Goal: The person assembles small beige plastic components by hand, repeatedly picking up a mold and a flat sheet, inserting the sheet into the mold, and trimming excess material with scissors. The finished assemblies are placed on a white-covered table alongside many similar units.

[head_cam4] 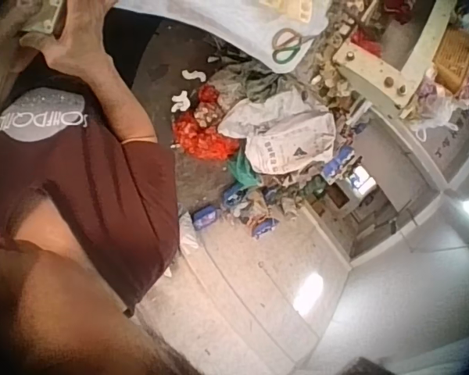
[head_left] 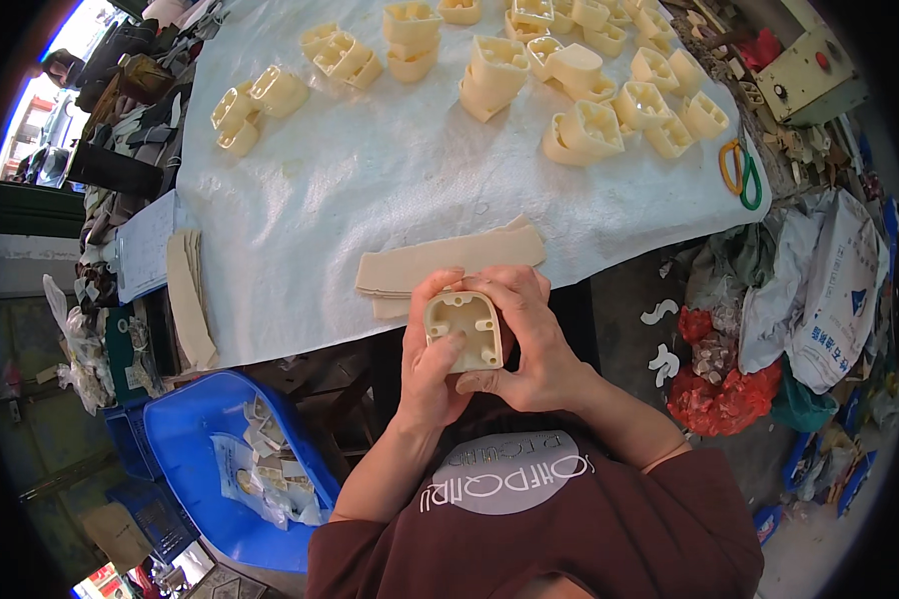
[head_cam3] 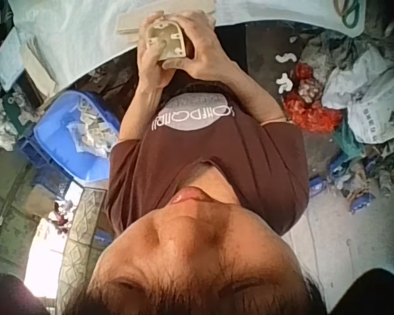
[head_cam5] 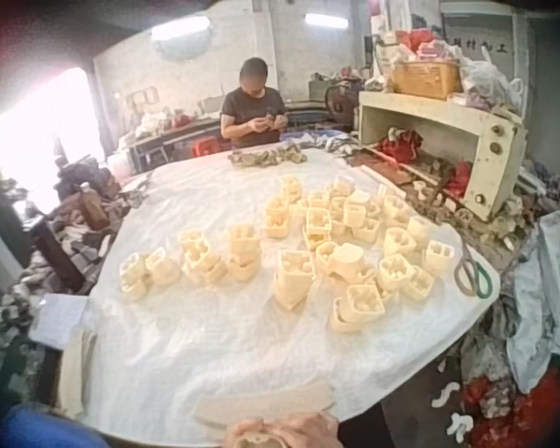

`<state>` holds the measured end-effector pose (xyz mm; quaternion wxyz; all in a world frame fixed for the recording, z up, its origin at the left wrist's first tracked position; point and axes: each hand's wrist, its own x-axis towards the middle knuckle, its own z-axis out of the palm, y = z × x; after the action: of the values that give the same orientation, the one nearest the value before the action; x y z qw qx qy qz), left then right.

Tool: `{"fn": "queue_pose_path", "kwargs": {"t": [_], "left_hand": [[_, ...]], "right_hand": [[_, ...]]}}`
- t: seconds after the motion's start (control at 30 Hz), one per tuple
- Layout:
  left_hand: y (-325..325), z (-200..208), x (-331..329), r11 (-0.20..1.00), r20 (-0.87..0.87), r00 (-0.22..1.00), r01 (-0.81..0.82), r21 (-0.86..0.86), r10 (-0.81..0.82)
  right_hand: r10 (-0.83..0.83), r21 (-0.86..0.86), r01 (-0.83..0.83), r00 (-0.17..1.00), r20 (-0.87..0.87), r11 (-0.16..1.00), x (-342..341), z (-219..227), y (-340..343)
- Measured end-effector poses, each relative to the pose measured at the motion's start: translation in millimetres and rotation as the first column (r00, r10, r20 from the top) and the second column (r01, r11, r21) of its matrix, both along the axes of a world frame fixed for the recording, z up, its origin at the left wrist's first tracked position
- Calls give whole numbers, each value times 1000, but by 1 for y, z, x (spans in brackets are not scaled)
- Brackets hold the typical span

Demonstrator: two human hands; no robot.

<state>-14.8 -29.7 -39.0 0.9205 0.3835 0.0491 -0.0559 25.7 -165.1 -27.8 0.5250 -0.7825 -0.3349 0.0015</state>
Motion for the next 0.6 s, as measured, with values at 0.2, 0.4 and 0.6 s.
{"fn": "queue_pose_path", "kwargs": {"t": [0.2,0.4,0.6], "left_hand": [[11,7,4,955,-33,991,117,-273,-131],[10,4,4,987,-85,984,157,-20,-158],[3,8,5,972,13,982,186,-143,-186]], "right_hand": [[152,131,-147,988,-27,980,3,-6,-4],[193,149,-187,981,-29,971,4,-7,-4],[354,517,28,696,-625,856,9,-8,-2]]}}
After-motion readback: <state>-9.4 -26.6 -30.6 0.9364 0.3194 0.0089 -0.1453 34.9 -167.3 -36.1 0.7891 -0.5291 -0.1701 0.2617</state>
